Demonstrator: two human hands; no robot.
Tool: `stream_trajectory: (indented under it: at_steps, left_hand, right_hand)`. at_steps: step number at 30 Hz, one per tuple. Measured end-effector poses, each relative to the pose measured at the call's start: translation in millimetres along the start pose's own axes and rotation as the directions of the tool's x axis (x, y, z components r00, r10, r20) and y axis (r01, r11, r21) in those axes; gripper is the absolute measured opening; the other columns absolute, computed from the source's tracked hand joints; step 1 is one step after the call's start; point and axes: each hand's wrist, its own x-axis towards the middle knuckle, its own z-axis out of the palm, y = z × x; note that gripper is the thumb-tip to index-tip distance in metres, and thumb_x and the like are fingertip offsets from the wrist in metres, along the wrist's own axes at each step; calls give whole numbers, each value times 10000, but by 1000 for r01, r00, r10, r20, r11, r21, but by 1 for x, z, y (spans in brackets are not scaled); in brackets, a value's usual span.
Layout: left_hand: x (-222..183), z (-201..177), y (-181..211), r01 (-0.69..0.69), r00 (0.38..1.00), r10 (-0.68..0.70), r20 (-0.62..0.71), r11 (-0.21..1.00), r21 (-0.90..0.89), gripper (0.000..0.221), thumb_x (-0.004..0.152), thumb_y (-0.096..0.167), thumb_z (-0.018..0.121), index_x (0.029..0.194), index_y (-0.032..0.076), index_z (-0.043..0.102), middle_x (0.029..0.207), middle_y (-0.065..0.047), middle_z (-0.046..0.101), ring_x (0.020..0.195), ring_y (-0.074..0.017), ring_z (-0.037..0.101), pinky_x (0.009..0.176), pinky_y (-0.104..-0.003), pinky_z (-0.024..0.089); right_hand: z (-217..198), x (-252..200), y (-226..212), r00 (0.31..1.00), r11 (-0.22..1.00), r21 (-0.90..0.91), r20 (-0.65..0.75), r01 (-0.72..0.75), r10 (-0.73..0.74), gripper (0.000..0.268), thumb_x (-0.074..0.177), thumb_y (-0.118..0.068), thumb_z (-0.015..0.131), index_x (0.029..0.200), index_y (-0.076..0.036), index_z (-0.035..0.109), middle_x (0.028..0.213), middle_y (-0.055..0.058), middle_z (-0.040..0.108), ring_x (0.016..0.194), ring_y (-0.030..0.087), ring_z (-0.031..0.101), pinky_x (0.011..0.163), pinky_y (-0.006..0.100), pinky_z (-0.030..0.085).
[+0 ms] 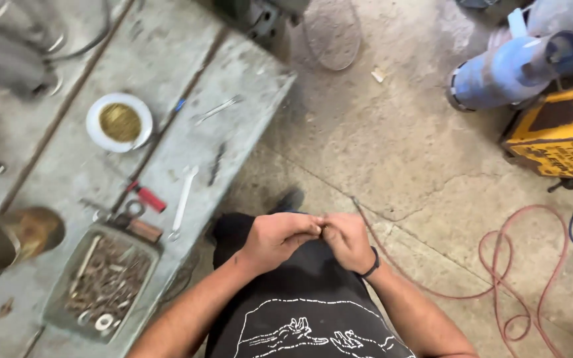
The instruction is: Sorting through a tray of various metal fasteners and using a wrench on a component held in a bench vise.
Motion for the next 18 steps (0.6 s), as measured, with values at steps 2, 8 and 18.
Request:
stream_trajectory:
  at_steps: [2, 8, 18]
  left_hand:
    - [21, 19, -8, -5, 999, 4, 33, 999, 31, 55, 871, 56, 806, 914, 89, 798, 912, -35, 815, 897, -222, 792, 771, -317, 647]
    - [89, 43, -28, -13, 999, 11, 34, 997, 81, 66, 849, 64, 825, 894, 104, 801, 875, -12, 814, 864, -210, 796, 761, -310, 645]
    - [247, 34, -91, -123, 986, 123, 110, 992, -11, 76, 844, 64, 823, 891, 119, 800, 900, -24, 821, 842, -227, 798, 743, -329, 646]
  right_hand:
    - [-18, -3, 20, 959, 888, 364, 99, -282, 264, 589, 1100, -424, 350, 772, -22, 630, 545, 105, 579, 445, 284, 583, 464, 350, 484]
    - [-72, 43, 52, 992, 989, 79, 42, -124, 121, 526, 1021, -492, 492, 975, -17, 712, 767, 132, 688, 622, 345, 664, 595, 412, 557]
    - [-128, 180, 103, 981, 970, 157, -21, -186, 192, 578, 1042, -513, 437, 739, -106, 715, 483, -27, 606, 414, 158, 571, 456, 278, 499]
